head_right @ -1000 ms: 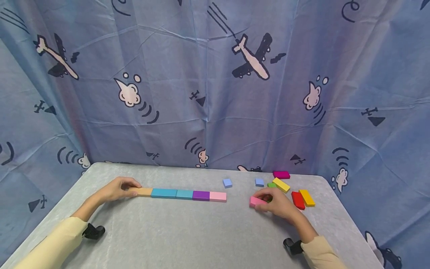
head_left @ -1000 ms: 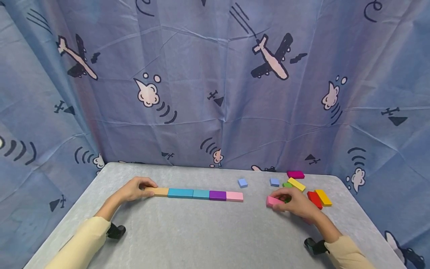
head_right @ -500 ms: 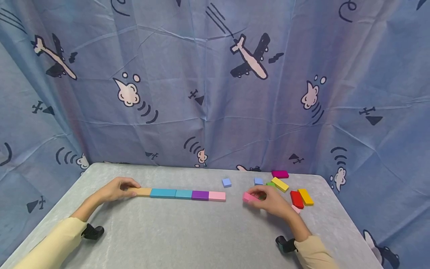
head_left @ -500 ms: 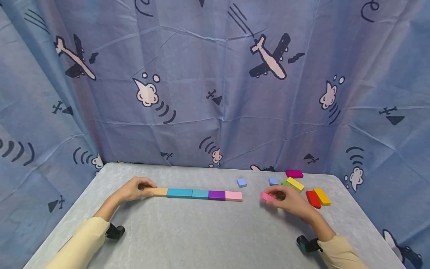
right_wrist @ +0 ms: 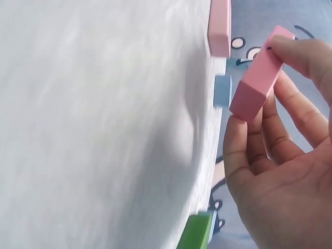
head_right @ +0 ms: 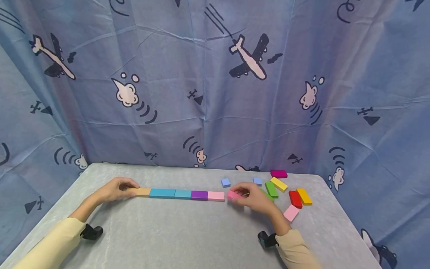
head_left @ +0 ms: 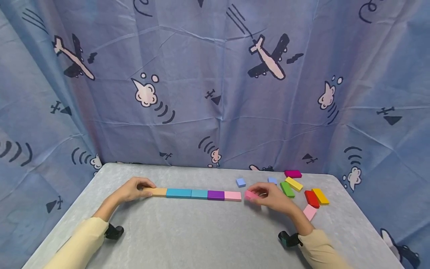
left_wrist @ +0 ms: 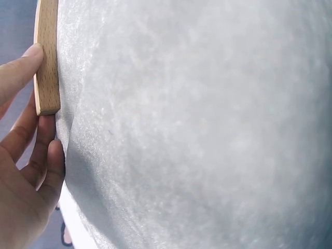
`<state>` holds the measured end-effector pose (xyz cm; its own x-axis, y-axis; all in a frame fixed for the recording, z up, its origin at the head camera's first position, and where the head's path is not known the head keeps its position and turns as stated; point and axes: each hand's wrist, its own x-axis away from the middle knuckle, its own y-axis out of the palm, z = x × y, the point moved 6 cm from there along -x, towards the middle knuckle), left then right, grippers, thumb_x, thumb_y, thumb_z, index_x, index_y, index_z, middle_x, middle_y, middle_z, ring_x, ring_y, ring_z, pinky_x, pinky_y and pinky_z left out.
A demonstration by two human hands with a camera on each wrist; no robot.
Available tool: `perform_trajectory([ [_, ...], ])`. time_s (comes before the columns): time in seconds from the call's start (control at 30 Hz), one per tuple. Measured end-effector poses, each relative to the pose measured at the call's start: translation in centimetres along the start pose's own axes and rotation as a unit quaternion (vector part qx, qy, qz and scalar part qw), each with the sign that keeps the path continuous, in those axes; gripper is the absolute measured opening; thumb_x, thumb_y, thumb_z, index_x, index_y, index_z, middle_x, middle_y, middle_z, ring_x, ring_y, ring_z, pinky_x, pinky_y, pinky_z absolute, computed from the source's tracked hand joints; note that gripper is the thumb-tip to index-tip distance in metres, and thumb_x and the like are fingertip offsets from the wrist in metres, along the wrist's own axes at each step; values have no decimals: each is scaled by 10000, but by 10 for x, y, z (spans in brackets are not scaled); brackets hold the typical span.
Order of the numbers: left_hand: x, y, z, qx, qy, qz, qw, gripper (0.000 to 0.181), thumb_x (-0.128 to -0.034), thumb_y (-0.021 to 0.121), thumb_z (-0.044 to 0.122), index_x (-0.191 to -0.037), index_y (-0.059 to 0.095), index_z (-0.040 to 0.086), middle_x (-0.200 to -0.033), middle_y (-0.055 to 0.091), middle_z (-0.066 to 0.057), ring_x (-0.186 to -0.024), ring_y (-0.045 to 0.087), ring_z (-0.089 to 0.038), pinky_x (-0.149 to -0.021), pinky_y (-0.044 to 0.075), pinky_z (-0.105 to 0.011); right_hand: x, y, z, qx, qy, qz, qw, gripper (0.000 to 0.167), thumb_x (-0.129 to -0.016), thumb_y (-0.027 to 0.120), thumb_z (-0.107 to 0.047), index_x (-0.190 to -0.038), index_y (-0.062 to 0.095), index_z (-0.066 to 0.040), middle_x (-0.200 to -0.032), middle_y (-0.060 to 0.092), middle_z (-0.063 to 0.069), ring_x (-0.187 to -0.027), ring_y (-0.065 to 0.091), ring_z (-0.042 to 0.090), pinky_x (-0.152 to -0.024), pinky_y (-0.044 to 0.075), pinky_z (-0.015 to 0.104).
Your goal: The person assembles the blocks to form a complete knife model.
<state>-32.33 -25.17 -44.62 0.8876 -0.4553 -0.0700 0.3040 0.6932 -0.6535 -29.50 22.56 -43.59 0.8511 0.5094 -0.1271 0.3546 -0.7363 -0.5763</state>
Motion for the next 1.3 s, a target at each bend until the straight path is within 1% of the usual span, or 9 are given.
perform_trajectory([
  [0.1, 1, 0, -1, 0, -19, 5, 10000, 200, -873, 804, 47, -1064, 755, 10, -1020, 713, -80, -908, 612, -244, -778, 491, -328, -8, 9, -4, 7, -21, -80, 10000, 304, -929, 771, -170, -1198, 711, -41, -1079, 677, 48, -968, 601, 263, -860, 516, 314],
  [0.33, 4, 0, -2, -34, -63, 12, 10000, 197, -869, 808, 46, -1057, 759, 16, -1005, 713, -73, -890, 603, -235, -759, 485, -314, -27, 28, -13, -10, -263, -215, 9994, 295, -904, 793, -141, -1175, 727, -44, -1033, 688, 33, -922, 607, 245, -825, 527, 337],
  [0.5, 4, 1, -3, -30, -99, 18, 9999, 194, -872, 804, 42, -1059, 758, 14, -1004, 711, -71, -890, 598, -232, -763, 483, -319, -38, 38, -20, 180, -391, -264, 9987, 282, -885, 811, -148, -1142, 739, -57, -988, 685, -6, -889, 605, 210, -787, 520, 324],
  [0.77, 3, 1, 0, -89, -71, 14, 9999, 195, -872, 804, 41, -1059, 759, 11, -1002, 715, -75, -891, 601, -236, -760, 484, -316, -51, 52, -33, 171, -645, -417, 9969, 284, -873, 823, -146, -1128, 742, -51, -973, 687, 3, -872, 598, 213, -783, 519, 393],
  [0.93, 1, 0, 0, -103, -47, 16, 9999, 192, -873, 802, 42, -1058, 760, 16, -995, 716, -61, -884, 600, -225, -763, 481, -310, -61, 62, -40, 90, -504, -550, 9972, 283, -867, 834, -152, -1123, 748, -69, -966, 676, -8, -890, 582, 211, -807, 504, 394],
  [0.97, 1, 0, 0, -107, -48, 17, 9999, 192, -873, 802, 43, -1059, 760, 17, -994, 716, -58, -883, 600, -222, -764, 481, -310, -62, 64, -46, 55, -459, -584, 9972, 277, -868, 831, -128, -1121, 746, -54, -964, 676, 13, -894, 580, 231, -814, 502, 412],
  [1.1, 0, 0, 1, -107, -45, 36, 9999, 193, -872, 805, 44, -1057, 759, 14, -993, 715, -60, -883, 600, -222, -762, 484, -315, -71, 75, -53, 8, -482, -694, 9964, 272, -863, 833, -109, -1116, 750, -51, -947, 676, 7, -878, 580, 219, -805, 501, 391],
  [1.2, 0, 0, 0, -121, -46, 50, 9999, 192, -873, 803, 41, -1057, 758, 11, -993, 714, -62, -884, 600, -221, -759, 485, -315, -80, 83, -55, 38, -636, -756, 9951, 272, -860, 836, -116, -1112, 752, -59, -937, 681, -20, -858, 590, 189, -784, 508, 350],
  [1.3, -1, -1, -1, -143, -39, 48, 9999, 191, -874, 800, 36, -1059, 757, 8, -993, 716, -60, -885, 603, -220, -758, 487, -314, -87, 92, -63, 48, -735, -805, 9940, 271, -852, 843, -115, -1103, 755, -62, -931, 684, -36, -846, 597, 170, -768, 512, 337],
])
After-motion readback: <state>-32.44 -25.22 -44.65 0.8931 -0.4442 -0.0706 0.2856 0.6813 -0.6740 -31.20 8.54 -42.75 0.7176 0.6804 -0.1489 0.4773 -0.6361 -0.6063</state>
